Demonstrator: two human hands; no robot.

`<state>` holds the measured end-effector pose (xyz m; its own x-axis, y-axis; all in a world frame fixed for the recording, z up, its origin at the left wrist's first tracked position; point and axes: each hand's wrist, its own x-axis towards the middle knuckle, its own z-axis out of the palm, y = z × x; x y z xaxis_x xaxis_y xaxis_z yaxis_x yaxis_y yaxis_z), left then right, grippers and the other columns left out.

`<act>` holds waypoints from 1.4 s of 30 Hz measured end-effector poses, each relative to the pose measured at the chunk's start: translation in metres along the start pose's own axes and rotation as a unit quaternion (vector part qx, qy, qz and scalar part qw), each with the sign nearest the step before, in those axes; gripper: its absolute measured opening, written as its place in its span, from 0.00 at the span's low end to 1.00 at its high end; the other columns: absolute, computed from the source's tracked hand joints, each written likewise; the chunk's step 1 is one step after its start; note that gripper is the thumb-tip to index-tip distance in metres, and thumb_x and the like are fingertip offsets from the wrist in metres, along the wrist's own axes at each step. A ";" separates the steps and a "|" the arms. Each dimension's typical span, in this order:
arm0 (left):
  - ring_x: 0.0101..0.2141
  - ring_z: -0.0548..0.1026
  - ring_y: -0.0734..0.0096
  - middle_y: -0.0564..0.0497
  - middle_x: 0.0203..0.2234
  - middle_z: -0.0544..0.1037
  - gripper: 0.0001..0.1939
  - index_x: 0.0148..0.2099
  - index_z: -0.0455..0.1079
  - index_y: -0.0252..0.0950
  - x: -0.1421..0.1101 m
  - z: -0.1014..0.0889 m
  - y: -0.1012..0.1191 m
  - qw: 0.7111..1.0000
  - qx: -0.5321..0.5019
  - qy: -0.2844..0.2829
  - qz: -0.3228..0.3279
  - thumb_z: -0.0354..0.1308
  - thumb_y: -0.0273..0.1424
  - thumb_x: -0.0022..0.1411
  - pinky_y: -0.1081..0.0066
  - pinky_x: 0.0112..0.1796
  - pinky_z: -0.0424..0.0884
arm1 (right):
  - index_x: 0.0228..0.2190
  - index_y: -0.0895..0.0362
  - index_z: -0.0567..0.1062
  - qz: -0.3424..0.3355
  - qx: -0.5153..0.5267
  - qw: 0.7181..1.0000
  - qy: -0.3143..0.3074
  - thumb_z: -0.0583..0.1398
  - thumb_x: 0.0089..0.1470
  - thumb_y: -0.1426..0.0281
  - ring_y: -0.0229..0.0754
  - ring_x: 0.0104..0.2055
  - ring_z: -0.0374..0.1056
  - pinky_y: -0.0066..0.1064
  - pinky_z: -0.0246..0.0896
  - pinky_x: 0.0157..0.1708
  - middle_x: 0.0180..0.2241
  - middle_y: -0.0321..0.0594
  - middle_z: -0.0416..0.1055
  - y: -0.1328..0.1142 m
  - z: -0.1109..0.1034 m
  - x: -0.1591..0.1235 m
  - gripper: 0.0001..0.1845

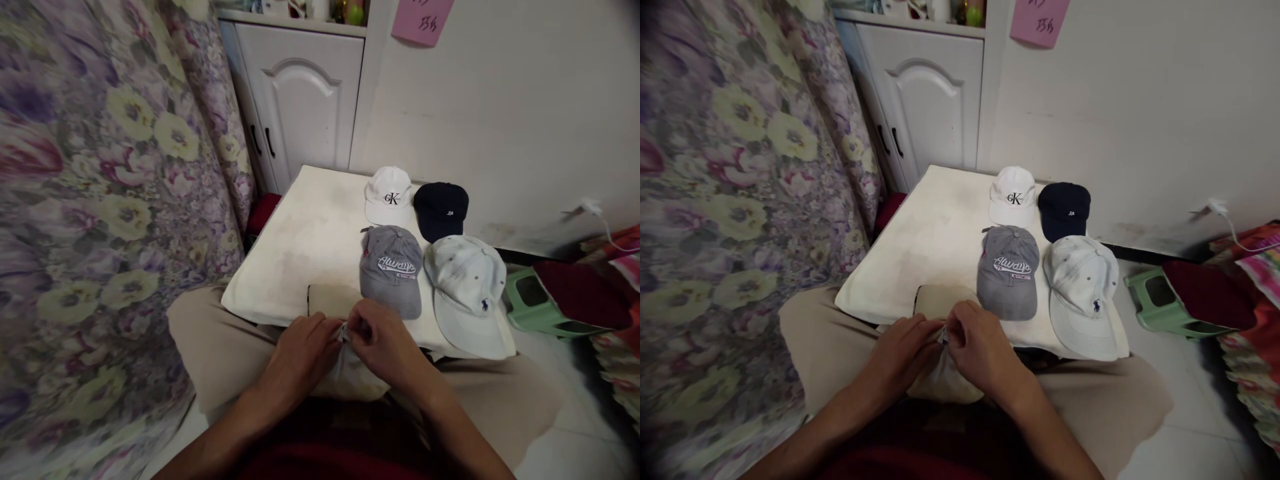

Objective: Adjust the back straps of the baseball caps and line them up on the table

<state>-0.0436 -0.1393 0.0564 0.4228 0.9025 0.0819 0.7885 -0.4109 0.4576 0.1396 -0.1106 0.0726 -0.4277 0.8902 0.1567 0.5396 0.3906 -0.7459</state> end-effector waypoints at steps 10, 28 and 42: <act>0.37 0.73 0.62 0.48 0.37 0.75 0.12 0.53 0.68 0.38 0.000 0.003 -0.002 1.000 0.019 0.004 0.003 0.52 0.29 0.68 0.65 0.37 0.67 | 0.28 0.55 0.64 -0.016 -0.049 0.999 0.010 0.55 0.48 0.84 0.38 0.29 0.60 0.31 0.50 0.29 0.28 0.35 0.64 -0.002 0.001 0.000 0.11; 0.39 0.73 0.61 0.48 0.37 0.75 0.11 0.51 0.68 0.38 0.002 -0.002 0.001 1.000 0.008 0.013 -0.002 0.53 0.27 0.67 0.64 0.39 0.68 | 0.28 0.55 0.68 0.014 0.017 1.000 -0.017 0.58 0.51 0.81 0.38 0.28 0.64 0.29 0.52 0.28 0.26 0.33 0.68 0.002 -0.004 0.002 0.08; 0.37 0.72 0.60 0.48 0.36 0.75 0.08 0.48 0.69 0.36 0.002 -0.002 0.000 1.000 0.021 -0.006 -0.008 0.55 0.27 0.66 0.63 0.37 0.66 | 0.30 0.55 0.67 -0.068 -0.069 0.993 -0.073 0.53 0.50 0.83 0.39 0.29 0.62 0.30 0.49 0.29 0.29 0.35 0.68 0.002 -0.010 0.007 0.11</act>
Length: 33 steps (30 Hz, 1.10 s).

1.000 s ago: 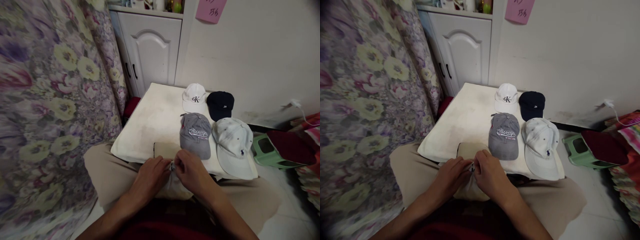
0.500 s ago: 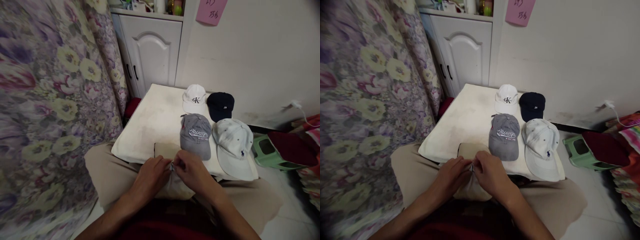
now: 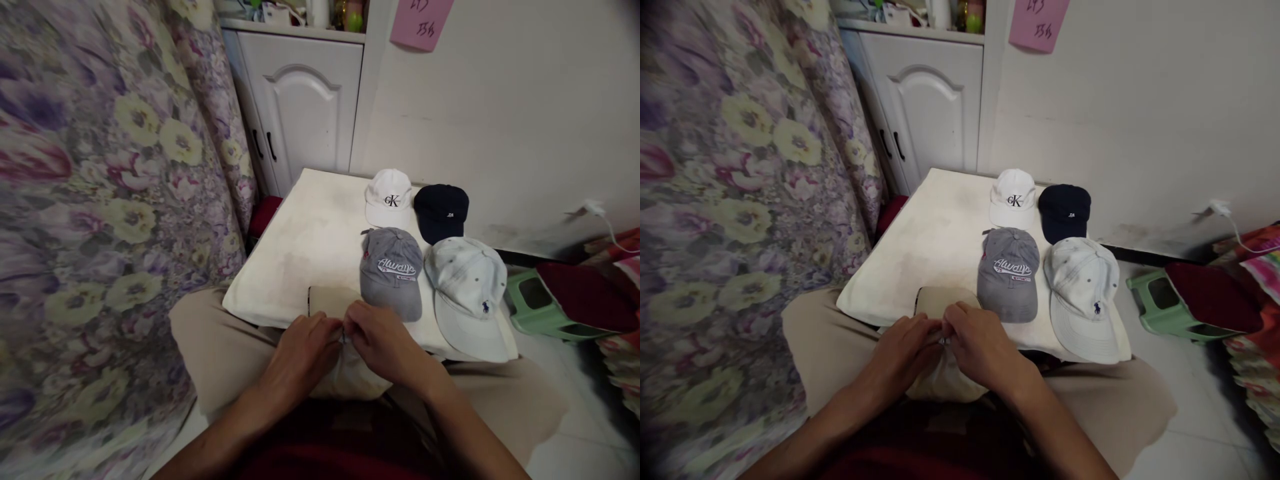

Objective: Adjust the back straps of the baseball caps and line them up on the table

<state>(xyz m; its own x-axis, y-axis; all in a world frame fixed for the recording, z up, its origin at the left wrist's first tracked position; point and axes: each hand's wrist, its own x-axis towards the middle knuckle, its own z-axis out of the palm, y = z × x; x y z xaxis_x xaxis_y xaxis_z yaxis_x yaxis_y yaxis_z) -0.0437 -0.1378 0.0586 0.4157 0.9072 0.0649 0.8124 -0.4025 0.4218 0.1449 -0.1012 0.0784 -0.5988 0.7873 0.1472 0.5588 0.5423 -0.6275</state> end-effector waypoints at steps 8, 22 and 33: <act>0.36 0.73 0.59 0.47 0.36 0.76 0.09 0.47 0.70 0.36 0.004 -0.001 0.003 0.999 0.024 -0.019 -0.009 0.53 0.26 0.67 0.63 0.38 0.65 | 0.28 0.55 0.66 0.026 0.038 0.999 0.004 0.55 0.48 0.83 0.36 0.26 0.60 0.28 0.48 0.27 0.26 0.32 0.67 0.007 0.004 0.004 0.11; 0.40 0.70 0.61 0.47 0.40 0.73 0.13 0.55 0.65 0.38 -0.004 0.003 -0.008 0.994 -0.100 0.025 0.027 0.51 0.32 0.71 0.64 0.41 0.64 | 0.36 0.55 0.71 0.154 0.425 0.889 -0.069 0.64 0.54 0.66 0.31 0.20 0.65 0.25 0.59 0.20 0.39 0.40 0.75 0.026 0.008 -0.010 0.09; 0.40 0.71 0.65 0.53 0.38 0.75 0.05 0.44 0.71 0.39 0.002 -0.025 -0.001 0.971 -0.228 -0.049 -0.045 0.57 0.30 0.66 0.68 0.41 0.62 | 0.36 0.57 0.72 0.162 0.494 0.844 -0.134 0.66 0.51 0.74 0.36 0.28 0.73 0.25 0.65 0.30 0.26 0.34 0.76 0.033 -0.002 -0.005 0.10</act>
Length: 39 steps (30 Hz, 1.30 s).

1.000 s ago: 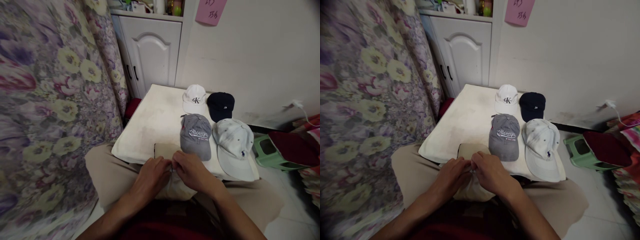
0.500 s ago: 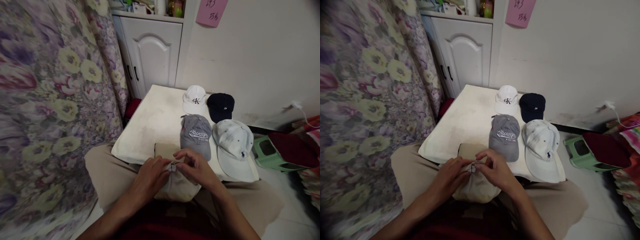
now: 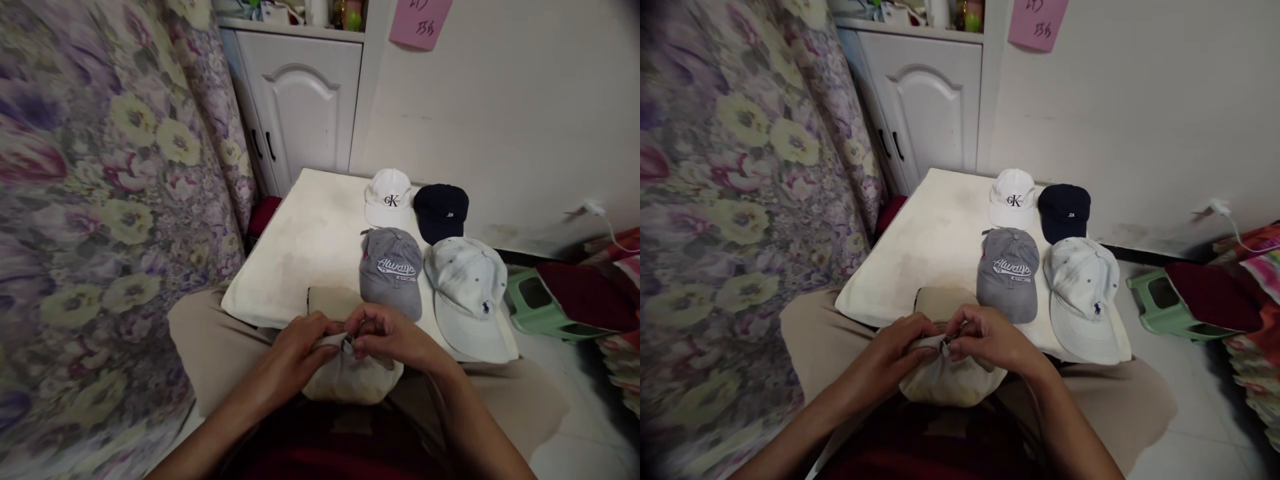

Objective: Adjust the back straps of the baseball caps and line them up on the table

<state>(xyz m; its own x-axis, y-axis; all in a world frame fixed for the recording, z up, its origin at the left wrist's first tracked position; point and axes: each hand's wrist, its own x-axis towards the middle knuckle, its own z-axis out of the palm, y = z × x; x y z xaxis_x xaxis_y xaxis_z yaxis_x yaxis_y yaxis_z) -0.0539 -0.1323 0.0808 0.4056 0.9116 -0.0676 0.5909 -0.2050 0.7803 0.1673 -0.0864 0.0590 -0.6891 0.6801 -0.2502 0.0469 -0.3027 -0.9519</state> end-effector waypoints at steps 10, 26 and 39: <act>0.37 0.72 0.67 0.54 0.34 0.76 0.07 0.40 0.71 0.38 -0.002 -0.011 0.001 0.992 -0.109 -0.041 -0.047 0.54 0.33 0.67 0.71 0.38 0.64 | 0.43 0.56 0.71 -0.021 -0.070 0.997 -0.032 0.60 0.59 0.70 0.36 0.27 0.72 0.27 0.63 0.29 0.27 0.35 0.75 -0.001 0.001 -0.004 0.09; 0.39 0.73 0.65 0.51 0.37 0.77 0.13 0.43 0.72 0.38 0.001 -0.016 0.006 0.995 -0.079 -0.060 -0.023 0.49 0.37 0.70 0.69 0.40 0.67 | 0.39 0.56 0.70 -0.009 -0.096 0.995 -0.025 0.63 0.54 0.71 0.35 0.24 0.68 0.23 0.56 0.20 0.25 0.33 0.73 -0.002 0.002 0.005 0.10; 0.40 0.74 0.65 0.51 0.38 0.78 0.12 0.45 0.72 0.38 0.034 -0.025 0.025 0.996 -0.063 -0.061 0.005 0.48 0.33 0.69 0.68 0.41 0.67 | 0.37 0.55 0.69 -0.024 -0.149 0.989 -0.003 0.60 0.53 0.75 0.32 0.20 0.67 0.22 0.59 0.18 0.27 0.31 0.69 -0.022 -0.024 0.005 0.08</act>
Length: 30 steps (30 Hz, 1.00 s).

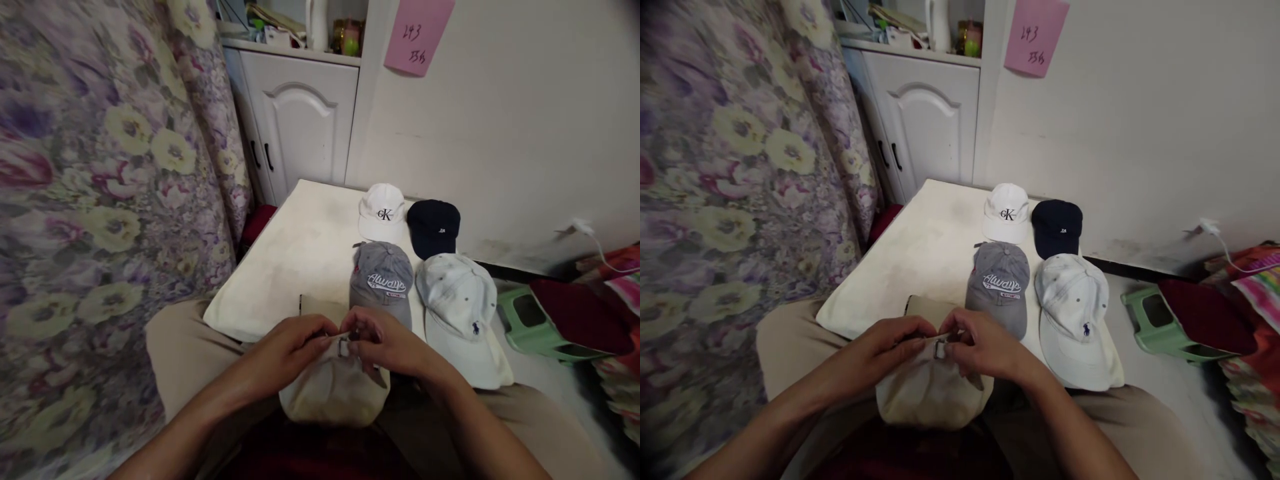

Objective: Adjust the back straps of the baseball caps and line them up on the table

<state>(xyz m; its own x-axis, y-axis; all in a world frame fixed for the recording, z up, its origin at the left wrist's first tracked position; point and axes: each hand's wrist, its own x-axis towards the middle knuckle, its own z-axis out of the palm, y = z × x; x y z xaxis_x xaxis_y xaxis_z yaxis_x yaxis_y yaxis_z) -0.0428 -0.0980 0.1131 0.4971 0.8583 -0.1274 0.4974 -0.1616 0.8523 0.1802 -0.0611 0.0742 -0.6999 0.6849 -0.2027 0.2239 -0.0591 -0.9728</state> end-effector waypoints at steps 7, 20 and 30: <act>0.38 0.74 0.65 0.52 0.36 0.77 0.11 0.42 0.71 0.38 0.009 0.007 0.003 0.999 0.021 0.030 -0.027 0.48 0.34 0.69 0.69 0.39 0.67 | 0.36 0.54 0.69 -0.030 -0.088 0.995 0.033 0.58 0.51 0.78 0.35 0.22 0.65 0.24 0.55 0.20 0.22 0.30 0.67 -0.001 0.000 0.008 0.10; 0.34 0.69 0.67 0.53 0.31 0.73 0.10 0.37 0.70 0.36 0.010 0.004 0.007 0.998 0.023 0.041 -0.038 0.51 0.35 0.67 0.71 0.34 0.63 | 0.38 0.56 0.72 -0.084 0.065 0.994 -0.029 0.63 0.51 0.74 0.31 0.19 0.63 0.23 0.59 0.20 0.21 0.28 0.67 0.000 -0.020 0.025 0.10; 0.31 0.67 0.70 0.52 0.29 0.73 0.15 0.37 0.70 0.34 0.016 0.005 0.020 0.994 -0.074 0.060 -0.046 0.51 0.40 0.65 0.72 0.31 0.63 | 0.36 0.57 0.71 -0.109 0.146 0.982 -0.041 0.66 0.49 0.69 0.30 0.19 0.64 0.22 0.61 0.19 0.24 0.29 0.69 -0.005 -0.024 0.021 0.12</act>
<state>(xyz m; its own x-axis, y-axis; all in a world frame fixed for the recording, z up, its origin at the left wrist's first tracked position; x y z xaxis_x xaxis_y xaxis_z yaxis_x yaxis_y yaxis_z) -0.0216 -0.0896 0.1254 0.3615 0.9195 -0.1547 0.4226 -0.0136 0.9062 0.1802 -0.0291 0.0770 -0.7640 0.6450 0.0176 -0.1336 -0.1315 -0.9823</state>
